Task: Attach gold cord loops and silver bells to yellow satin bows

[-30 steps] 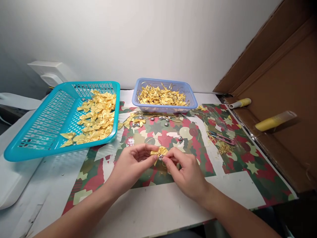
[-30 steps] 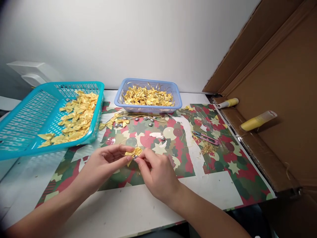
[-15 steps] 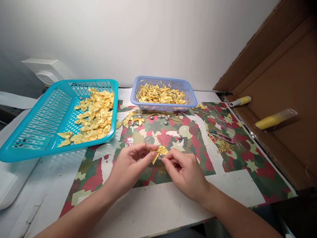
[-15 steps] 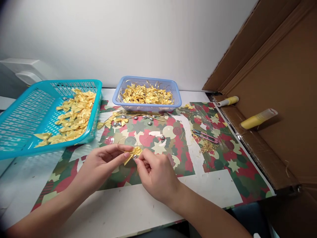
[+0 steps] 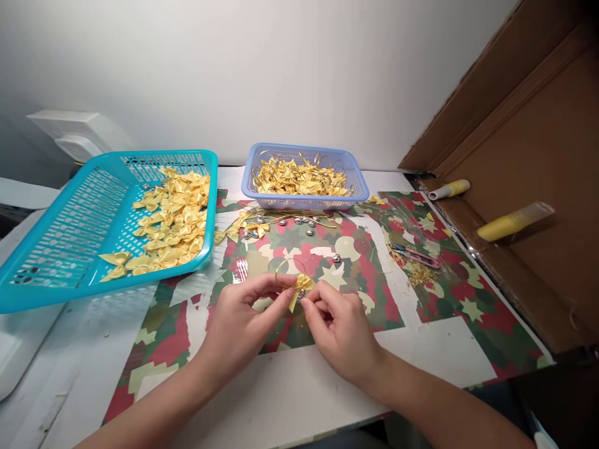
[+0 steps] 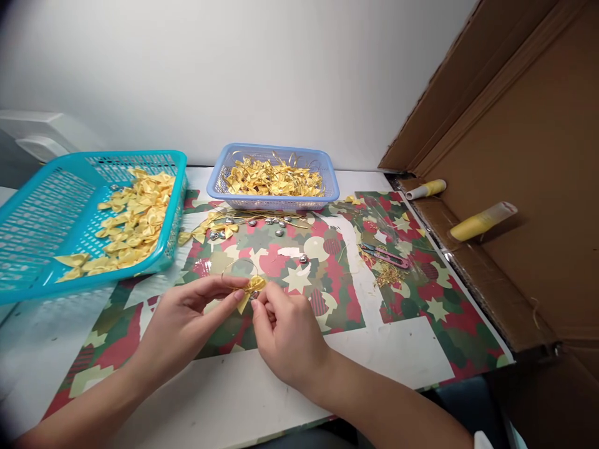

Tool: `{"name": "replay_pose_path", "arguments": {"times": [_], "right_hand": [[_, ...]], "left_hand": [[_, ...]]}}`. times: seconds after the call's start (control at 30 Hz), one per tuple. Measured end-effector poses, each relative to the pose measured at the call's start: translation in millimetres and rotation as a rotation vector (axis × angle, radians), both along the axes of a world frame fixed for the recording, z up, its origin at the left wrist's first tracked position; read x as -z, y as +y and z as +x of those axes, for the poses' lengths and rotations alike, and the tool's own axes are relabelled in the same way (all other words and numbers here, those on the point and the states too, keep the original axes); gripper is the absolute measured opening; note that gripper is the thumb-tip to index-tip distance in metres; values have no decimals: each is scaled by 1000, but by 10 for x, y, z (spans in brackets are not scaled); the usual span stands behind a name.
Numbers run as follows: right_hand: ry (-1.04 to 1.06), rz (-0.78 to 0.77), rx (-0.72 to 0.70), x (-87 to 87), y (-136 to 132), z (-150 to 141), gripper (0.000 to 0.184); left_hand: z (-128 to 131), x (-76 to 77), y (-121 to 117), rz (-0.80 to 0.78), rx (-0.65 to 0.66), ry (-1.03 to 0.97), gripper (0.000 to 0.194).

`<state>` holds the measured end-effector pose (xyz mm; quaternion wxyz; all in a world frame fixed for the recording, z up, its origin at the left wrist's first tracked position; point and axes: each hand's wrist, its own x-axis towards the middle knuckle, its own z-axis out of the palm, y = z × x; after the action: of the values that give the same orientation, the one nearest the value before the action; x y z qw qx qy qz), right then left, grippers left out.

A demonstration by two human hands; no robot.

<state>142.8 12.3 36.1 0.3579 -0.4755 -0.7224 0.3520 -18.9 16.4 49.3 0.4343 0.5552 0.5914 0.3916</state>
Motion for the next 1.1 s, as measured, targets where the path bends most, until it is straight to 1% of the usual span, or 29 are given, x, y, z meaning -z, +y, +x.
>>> {"name": "replay_pose_path", "arguments": {"times": [0.17, 0.37, 0.5, 0.67, 0.87, 1.1], "right_hand": [[66, -13, 20, 49, -9, -21, 18], [129, 23, 36, 63, -14, -43, 18], [138, 15, 22, 83, -27, -53, 17], [114, 39, -4, 94, -44, -56, 17], [120, 83, 13, 74, -49, -57, 17], [132, 93, 20, 71, -62, -62, 17]], "left_hand": [[-1, -11, -6, -15, -16, -27, 17], [6, -24, 4, -75, -46, -135, 21], [5, -19, 10, -62, -40, -130, 20], [7, -28, 25, -111, -36, -170, 21], [18, -55, 54, -155, -60, -265, 22], [-1, -17, 55, -205, -30, -312, 25]]}}
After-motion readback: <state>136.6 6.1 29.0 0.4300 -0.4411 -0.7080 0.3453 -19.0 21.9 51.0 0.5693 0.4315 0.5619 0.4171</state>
